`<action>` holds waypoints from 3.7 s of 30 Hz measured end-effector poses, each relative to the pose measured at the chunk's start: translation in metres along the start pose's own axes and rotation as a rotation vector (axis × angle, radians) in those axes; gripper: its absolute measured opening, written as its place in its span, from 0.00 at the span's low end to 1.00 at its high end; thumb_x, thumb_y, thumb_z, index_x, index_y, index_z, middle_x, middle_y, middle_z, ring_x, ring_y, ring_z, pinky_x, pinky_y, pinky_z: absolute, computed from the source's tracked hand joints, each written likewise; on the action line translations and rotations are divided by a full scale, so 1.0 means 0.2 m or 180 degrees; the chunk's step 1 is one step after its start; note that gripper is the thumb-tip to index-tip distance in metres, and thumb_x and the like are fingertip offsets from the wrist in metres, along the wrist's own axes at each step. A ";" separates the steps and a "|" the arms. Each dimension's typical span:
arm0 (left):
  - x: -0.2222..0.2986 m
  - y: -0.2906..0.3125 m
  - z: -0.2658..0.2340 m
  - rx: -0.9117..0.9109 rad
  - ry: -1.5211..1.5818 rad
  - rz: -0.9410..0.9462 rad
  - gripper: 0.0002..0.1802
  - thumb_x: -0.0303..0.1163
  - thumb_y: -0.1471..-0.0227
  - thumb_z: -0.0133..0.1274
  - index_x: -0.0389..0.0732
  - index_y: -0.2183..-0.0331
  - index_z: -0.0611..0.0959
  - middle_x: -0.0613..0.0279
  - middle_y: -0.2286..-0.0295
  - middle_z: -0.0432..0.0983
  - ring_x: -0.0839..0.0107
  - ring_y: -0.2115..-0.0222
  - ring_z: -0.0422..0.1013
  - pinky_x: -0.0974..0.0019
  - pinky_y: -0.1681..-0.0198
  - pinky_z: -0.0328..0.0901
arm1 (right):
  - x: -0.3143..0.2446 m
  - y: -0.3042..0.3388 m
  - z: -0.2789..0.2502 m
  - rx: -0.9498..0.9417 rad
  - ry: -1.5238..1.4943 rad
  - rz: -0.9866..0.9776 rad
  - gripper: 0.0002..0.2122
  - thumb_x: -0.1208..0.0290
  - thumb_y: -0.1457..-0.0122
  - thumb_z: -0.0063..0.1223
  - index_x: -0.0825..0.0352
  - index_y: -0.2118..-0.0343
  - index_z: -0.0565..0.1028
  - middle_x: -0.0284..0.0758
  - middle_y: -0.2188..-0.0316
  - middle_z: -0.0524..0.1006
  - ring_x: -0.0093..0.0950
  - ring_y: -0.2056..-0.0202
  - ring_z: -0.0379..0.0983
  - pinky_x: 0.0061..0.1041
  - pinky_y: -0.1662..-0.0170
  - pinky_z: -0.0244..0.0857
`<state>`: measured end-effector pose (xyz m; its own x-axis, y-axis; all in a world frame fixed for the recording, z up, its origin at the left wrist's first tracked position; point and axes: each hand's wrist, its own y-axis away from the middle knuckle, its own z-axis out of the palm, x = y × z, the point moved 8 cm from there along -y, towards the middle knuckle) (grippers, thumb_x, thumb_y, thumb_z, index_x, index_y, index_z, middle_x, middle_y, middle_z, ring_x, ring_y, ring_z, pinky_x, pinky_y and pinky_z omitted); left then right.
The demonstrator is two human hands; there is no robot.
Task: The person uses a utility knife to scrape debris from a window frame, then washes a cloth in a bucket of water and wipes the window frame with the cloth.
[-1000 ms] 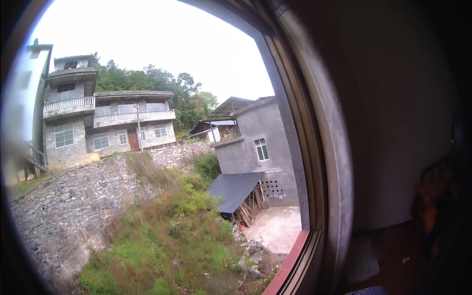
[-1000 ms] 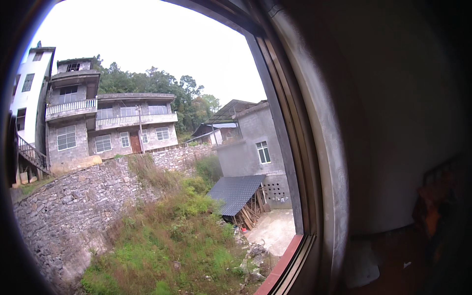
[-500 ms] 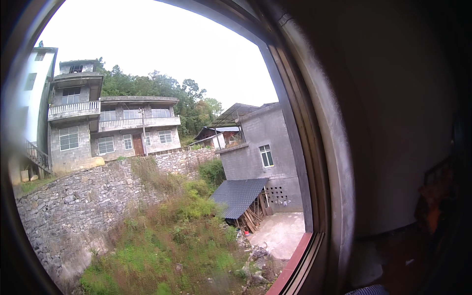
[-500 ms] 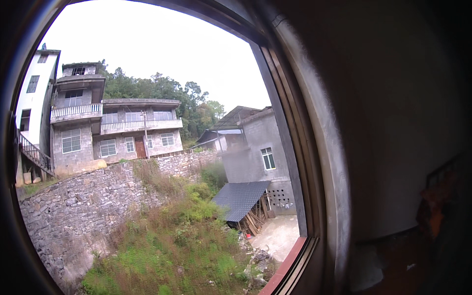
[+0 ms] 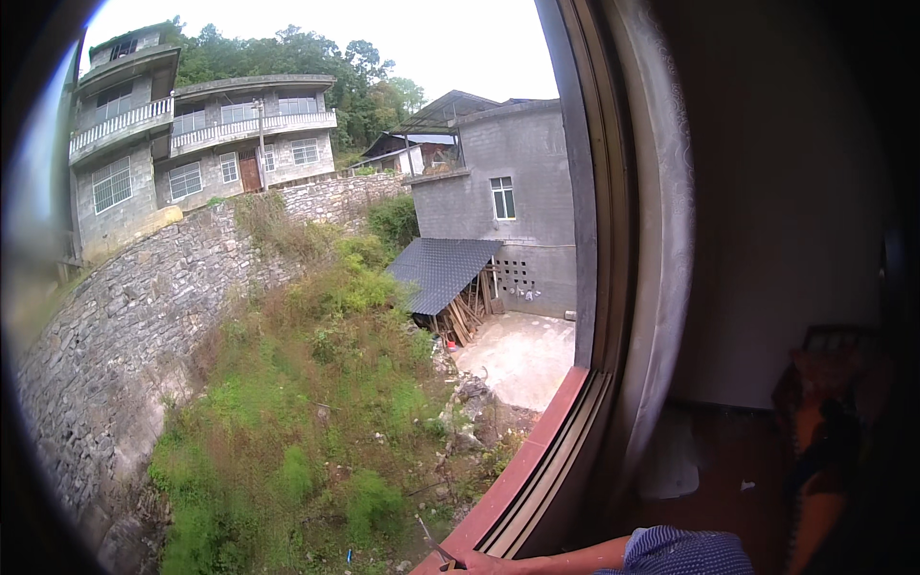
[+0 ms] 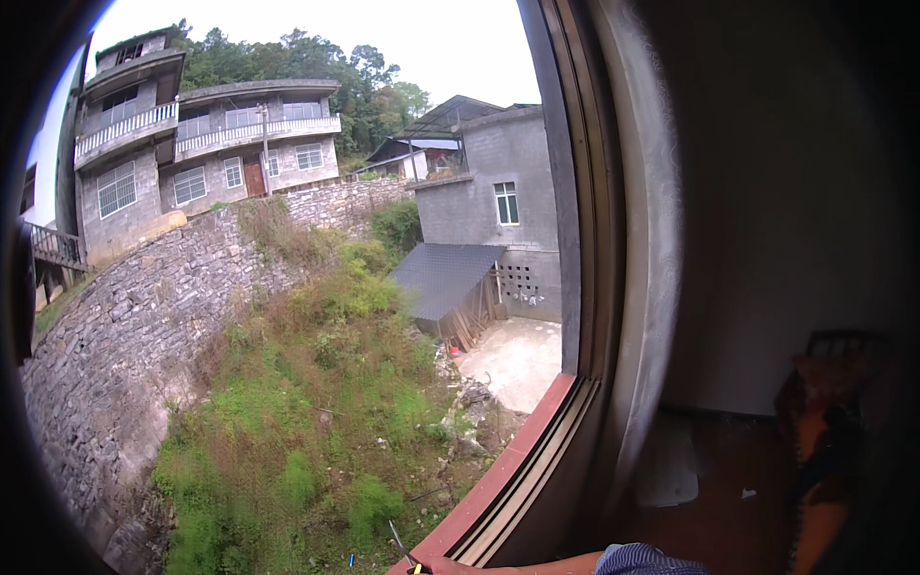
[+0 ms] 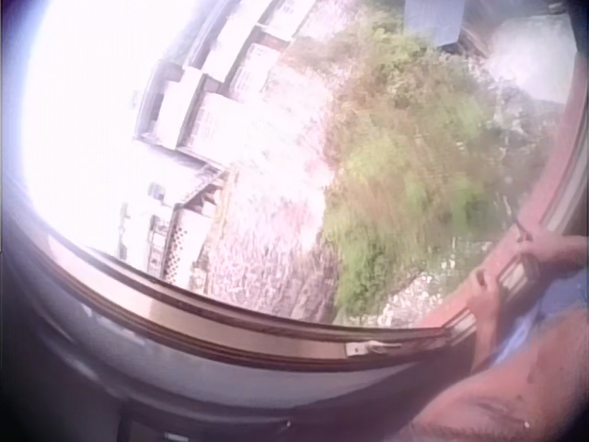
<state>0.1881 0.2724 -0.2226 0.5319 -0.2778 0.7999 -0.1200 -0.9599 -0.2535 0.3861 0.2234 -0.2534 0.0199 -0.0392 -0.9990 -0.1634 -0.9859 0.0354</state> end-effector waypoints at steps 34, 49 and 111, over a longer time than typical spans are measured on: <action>0.24 0.14 -0.22 -0.0885 0.3923 -0.1845 0.15 0.32 0.40 0.47 0.30 0.58 0.78 0.56 0.80 0.76 0.69 0.82 0.72 0.69 0.77 0.67 | -0.61 0.11 0.16 -0.0680 -0.1532 0.0651 0.06 0.73 0.41 0.48 0.68 0.63 0.71 0.39 0.75 0.78 0.21 0.81 0.72 0.19 0.79 0.66; 0.30 0.18 -0.17 -0.1257 0.3952 -0.1700 0.17 0.27 0.43 0.51 0.29 0.53 0.76 0.66 0.81 0.71 0.80 0.84 0.63 0.77 0.82 0.58 | -0.62 0.11 0.15 -0.0606 -0.1038 0.0614 0.11 0.63 0.40 0.56 0.66 0.67 0.72 0.29 0.81 0.72 0.17 0.79 0.69 0.18 0.78 0.64; 0.25 0.11 -0.29 -0.0919 0.2054 -0.0994 0.19 0.23 0.45 0.47 0.31 0.50 0.77 0.78 0.82 0.65 0.89 0.81 0.58 0.80 0.79 0.53 | -0.72 -0.07 0.33 -0.1234 0.2317 -0.1153 0.12 0.62 0.51 0.59 0.65 0.76 0.72 0.44 0.84 0.73 0.47 0.77 0.73 0.43 0.75 0.63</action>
<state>0.1637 0.2347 -0.1569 -0.0064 0.1250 0.9921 -0.3057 -0.9449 0.1170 0.3197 0.2538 -0.1120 0.6468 0.3214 -0.6917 0.3160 -0.9383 -0.1405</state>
